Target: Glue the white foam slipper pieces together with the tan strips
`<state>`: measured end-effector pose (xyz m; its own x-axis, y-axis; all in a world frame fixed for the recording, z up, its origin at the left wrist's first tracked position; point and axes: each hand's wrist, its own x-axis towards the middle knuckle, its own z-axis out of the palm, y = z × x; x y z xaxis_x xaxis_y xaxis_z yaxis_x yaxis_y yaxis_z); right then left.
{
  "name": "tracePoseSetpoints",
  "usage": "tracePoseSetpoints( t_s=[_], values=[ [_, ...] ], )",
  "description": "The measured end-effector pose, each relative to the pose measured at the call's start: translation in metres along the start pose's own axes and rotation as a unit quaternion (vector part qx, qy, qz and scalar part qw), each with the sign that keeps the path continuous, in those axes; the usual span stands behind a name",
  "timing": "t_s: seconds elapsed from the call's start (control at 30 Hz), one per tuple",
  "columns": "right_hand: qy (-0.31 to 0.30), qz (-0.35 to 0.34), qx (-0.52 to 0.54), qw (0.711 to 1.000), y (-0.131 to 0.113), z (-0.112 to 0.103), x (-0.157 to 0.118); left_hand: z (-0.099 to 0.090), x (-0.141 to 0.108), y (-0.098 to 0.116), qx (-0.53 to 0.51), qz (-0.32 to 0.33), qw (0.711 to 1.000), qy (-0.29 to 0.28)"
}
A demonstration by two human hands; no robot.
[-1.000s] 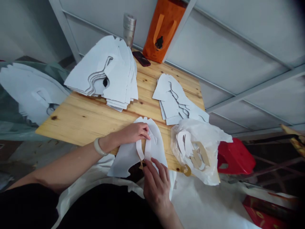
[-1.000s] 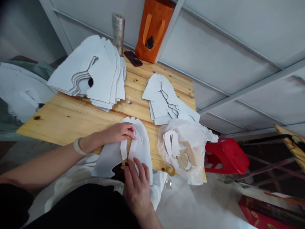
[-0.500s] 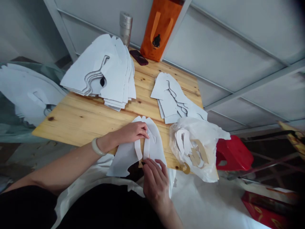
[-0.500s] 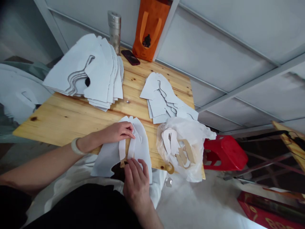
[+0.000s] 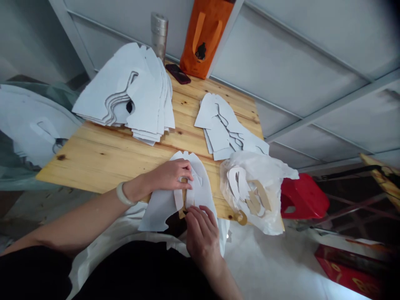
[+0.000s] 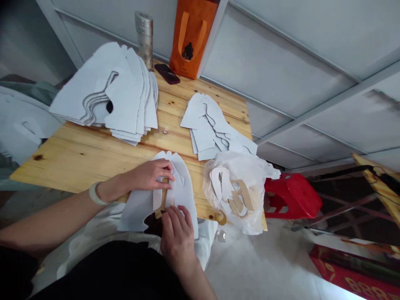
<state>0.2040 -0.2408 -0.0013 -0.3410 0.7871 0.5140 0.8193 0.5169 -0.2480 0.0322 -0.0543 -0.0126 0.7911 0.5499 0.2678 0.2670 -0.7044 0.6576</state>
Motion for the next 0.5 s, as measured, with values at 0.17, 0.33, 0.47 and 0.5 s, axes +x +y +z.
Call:
tracePoseSetpoints(
  t_s=[0.17,0.33,0.47,0.5],
  values=[
    [-0.003,-0.008,0.009,1.000,0.0006,0.0006,-0.0010,0.0003,-0.0002,0.0015,0.021,0.002,1.000,-0.016],
    [-0.009,-0.008,0.003,1.000,0.0004,0.0015,-0.0021,0.0009,-0.0005,0.0004,0.025,0.002,1.000,-0.017],
    [-0.012,-0.007,0.005,1.000,0.0001,0.0019,-0.0021,0.0010,-0.0002,0.0030,0.043,0.010,0.999,-0.018],
    [-0.010,-0.008,0.003,1.000,-0.0001,0.0021,-0.0021,0.0010,0.0002,0.0041,0.054,0.020,0.998,-0.013]
  ],
)
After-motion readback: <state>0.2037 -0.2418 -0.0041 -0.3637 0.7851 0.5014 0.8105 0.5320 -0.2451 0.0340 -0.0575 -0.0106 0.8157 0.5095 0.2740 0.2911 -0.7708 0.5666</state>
